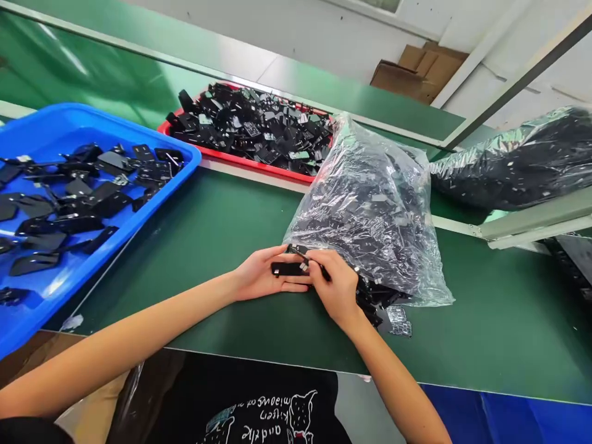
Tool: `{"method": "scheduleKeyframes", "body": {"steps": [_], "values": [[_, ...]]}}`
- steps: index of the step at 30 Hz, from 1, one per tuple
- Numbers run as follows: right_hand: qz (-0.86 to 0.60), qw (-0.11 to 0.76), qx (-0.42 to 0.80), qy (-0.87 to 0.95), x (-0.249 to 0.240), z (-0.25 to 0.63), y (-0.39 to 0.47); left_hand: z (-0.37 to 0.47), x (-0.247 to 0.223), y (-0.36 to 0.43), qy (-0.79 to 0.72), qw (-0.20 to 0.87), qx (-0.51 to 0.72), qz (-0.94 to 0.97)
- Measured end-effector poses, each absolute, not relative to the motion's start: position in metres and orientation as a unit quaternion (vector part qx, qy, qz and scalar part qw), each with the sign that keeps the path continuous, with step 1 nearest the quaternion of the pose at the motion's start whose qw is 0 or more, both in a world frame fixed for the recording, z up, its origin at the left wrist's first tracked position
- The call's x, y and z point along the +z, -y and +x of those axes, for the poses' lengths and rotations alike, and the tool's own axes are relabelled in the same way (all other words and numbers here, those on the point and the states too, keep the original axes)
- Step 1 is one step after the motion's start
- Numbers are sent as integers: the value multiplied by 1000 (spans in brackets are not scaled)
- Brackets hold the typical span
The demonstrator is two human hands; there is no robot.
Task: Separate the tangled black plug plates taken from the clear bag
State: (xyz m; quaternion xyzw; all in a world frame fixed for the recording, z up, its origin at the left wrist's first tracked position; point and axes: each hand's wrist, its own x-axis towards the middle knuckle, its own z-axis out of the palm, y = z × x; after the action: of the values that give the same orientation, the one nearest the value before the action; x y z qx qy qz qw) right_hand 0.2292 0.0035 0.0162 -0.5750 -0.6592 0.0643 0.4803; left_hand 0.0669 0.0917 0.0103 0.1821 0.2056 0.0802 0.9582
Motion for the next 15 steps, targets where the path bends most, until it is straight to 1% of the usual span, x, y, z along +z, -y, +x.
{"method": "scheduleKeyframes", "body": {"steps": [2,6,10,13,15], "values": [[-615,493,101,607,20,233,-4,66,12,-93,-192,958,62,205],[-666,499,217,510,23,239,-6,66,15,-95,-191,951,33,241],[-653,521,300,461,18,240,-8,67,14,-92,-221,940,33,257],[-637,536,330,446,13,238,-9,67,13,-95,-222,939,34,261],[-623,549,346,437,11,237,-10,65,17,-99,-232,921,56,307]]}}
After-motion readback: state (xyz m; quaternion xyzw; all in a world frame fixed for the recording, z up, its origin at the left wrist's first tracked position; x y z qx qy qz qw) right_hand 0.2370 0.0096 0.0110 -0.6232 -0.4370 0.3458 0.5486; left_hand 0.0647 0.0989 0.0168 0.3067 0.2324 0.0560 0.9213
